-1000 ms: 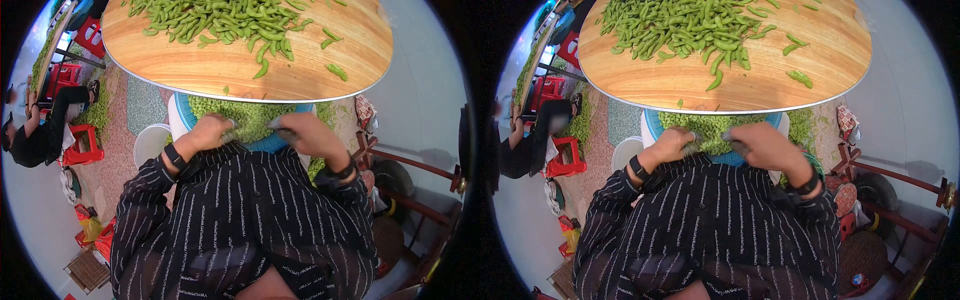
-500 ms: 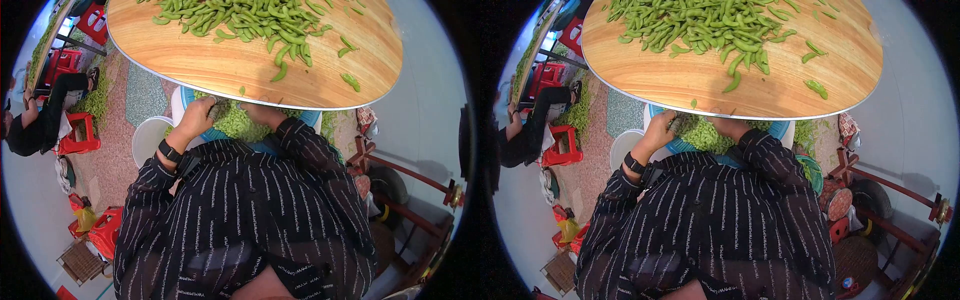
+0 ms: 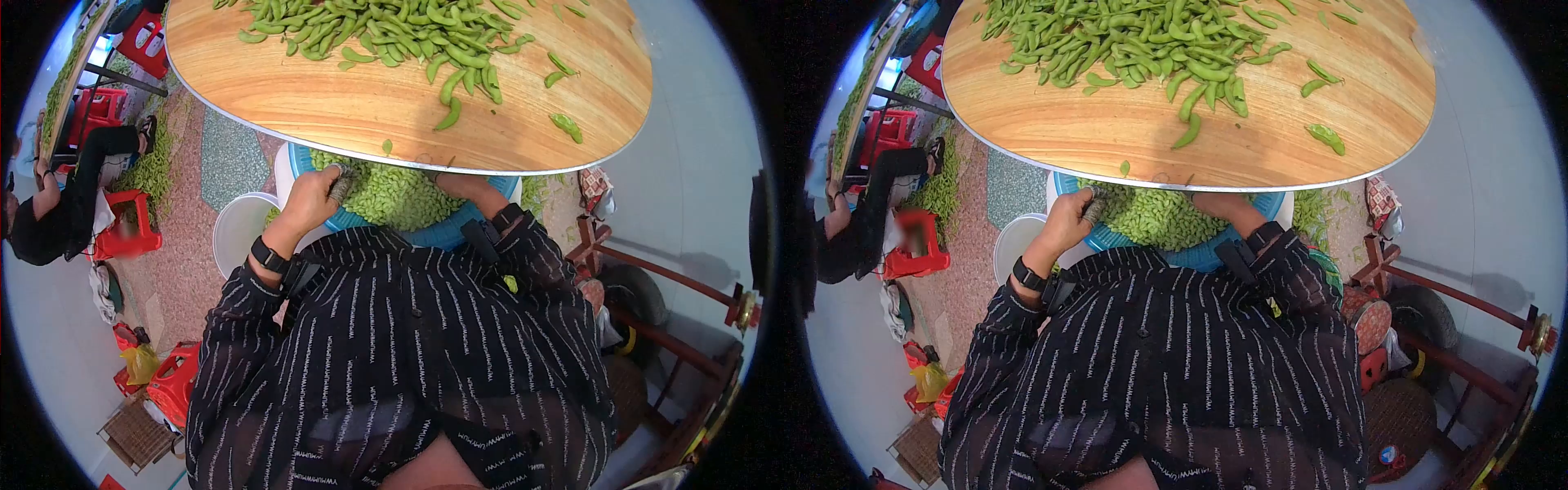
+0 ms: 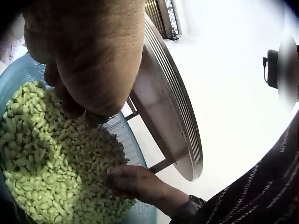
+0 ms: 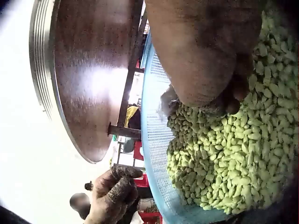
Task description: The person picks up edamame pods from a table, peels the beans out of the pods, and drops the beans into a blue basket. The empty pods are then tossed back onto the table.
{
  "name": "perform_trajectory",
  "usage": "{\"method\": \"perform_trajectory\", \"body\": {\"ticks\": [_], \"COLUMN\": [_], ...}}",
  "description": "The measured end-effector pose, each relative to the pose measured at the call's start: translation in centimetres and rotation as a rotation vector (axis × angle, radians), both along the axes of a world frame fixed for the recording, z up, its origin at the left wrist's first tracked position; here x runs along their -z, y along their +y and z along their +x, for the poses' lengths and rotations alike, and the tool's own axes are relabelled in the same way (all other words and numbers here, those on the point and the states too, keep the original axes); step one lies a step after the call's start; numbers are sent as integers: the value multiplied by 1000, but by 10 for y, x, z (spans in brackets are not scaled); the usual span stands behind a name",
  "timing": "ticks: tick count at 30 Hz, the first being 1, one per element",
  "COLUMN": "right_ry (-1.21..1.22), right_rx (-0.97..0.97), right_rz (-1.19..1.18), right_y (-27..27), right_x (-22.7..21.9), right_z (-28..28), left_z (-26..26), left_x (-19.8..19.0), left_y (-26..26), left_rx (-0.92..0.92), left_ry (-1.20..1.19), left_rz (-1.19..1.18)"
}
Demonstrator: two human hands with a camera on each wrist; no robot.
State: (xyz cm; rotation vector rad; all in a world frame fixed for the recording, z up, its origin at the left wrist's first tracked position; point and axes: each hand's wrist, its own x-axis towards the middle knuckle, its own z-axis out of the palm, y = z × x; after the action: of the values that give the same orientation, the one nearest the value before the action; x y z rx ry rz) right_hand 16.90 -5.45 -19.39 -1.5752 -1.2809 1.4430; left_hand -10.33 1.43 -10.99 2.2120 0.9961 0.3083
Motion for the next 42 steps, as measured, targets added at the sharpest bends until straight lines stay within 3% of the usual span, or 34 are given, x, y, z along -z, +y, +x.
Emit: {"method": "perform_trajectory", "body": {"ticks": [2, 3, 5, 8, 9, 11, 15, 17, 18, 20, 23, 25, 27, 29, 30, 32, 35, 38, 42], "right_ry": [-474, -472, -725, -697, -693, -778, -670, -727, -731, -757, -707, -666, -524, -404, -417, -651, -895, -1071, -1148], "right_rx": [-110, -107, -127, 32, 31, 69, 165, -35, -28, -3, 5, -148, -145, 30, 47, 300, 263, 172, 329], "right_rz": [207, 209, 266, 333, 335, 562, 563, 277, 277, 605, 580, 329, 326, 401, 412, 588, 782, 751, 696], "right_y": [-4, -3, 0, 8, 11, 16, 17, 13, 8, 1, -25, -50, -73, -86, -85, -78, -49, -31, -28], "right_x": [-28, -26, -18, -16, 1, 48, 16, -3, -5, -16, -52, -101, -148, -199, -212, -229, -215, -195, -200], "right_z": [-7, -12, -24, -49, -50, -52, -56, -48, -45, -34, -19, -7, 8, 20, 24, 37, 51, 66, 117], "left_z": [3, 4, 6, 8, 7, 4, 0, -1, 1, 9, 22, 30, 37, 46, 55, 77, 120, 142, 136], "left_x": [2, 3, 4, 0, -1, -1, -10, -15, -19, -34, -62, -85, -113, -129, -136, -156, -170, -179, -185], "left_y": [0, 0, 0, 0, -1, -1, -3, -5, -5, -8, -15, -16, -15, -9, -2, 9, 31, 47, 59], "left_rx": [11, 19, 20, 28, 39, 42, 48, 47, 52, 89, 163, 204, 223, 230, 245, 269, 379, 388, 302], "left_ry": [20, 41, 57, 88, 102, 113, 98, 82, 64, 16, -102, -179, -311, -354, -375, -326, -342, -314, -232], "left_rz": [20, 38, 44, 46, 43, 37, 44, 37, 35, 43, 27, 10, 4, 17, 89, 123, 295, 319, 318]}}
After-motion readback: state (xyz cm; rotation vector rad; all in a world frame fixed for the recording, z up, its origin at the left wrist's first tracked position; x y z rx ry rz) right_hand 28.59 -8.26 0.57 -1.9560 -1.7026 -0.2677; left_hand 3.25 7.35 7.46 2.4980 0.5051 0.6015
